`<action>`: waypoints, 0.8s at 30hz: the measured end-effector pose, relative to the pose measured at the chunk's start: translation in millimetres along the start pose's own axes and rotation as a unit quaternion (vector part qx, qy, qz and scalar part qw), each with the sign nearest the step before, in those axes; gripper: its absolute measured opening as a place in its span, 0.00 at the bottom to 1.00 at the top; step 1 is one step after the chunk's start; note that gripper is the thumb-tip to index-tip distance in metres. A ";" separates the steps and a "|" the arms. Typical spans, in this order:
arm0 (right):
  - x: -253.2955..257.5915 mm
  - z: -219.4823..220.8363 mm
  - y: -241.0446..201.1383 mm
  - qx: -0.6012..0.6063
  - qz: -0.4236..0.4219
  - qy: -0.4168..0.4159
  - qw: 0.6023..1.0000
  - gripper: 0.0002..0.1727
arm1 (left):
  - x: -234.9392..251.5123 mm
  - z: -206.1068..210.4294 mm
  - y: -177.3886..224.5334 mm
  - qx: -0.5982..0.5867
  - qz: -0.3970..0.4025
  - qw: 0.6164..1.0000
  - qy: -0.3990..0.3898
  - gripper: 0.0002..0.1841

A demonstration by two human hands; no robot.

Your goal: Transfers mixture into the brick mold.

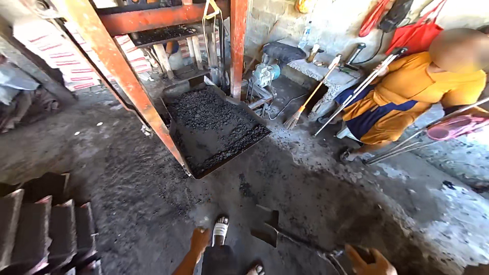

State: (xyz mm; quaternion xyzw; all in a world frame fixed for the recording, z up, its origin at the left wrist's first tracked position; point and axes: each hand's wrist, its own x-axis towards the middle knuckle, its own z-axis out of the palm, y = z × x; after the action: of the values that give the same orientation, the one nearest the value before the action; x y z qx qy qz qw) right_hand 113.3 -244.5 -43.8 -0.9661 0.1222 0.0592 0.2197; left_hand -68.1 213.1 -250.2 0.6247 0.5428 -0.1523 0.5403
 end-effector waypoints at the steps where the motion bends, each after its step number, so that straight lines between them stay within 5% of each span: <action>1: 9.5 -0.4 3.8 -0.001 0.005 -0.006 1.000 0.32 | -18.5 2.9 -23.6 0.024 -0.007 1.000 0.001 0.25; 5: 27.5 0.5 -1.6 -0.012 -0.009 -0.031 0.999 0.33 | -56.7 13.2 -99.0 0.079 -0.019 0.997 0.018 0.23; 8: 27.8 0.1 -4.2 -0.033 -0.034 -0.043 0.998 0.30 | -49.5 15.2 -110.8 0.016 -0.035 0.999 0.034 0.23; 18: 42.4 14.8 -43.7 -0.056 -0.050 -0.035 0.997 0.29 | -19.3 14.4 18.3 -0.068 0.058 0.996 -0.013 0.26; 24: 34.9 17.3 -71.3 -0.061 -0.064 -0.046 0.995 0.31 | 2.4 7.8 20.3 -0.036 0.076 0.996 -0.041 0.23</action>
State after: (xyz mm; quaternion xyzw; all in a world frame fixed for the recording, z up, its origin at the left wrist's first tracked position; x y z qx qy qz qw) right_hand 164.5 -181.9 -35.9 -0.9799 0.0459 0.0962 0.1689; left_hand -47.1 211.3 -244.6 0.6377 0.4763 -0.1165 0.5941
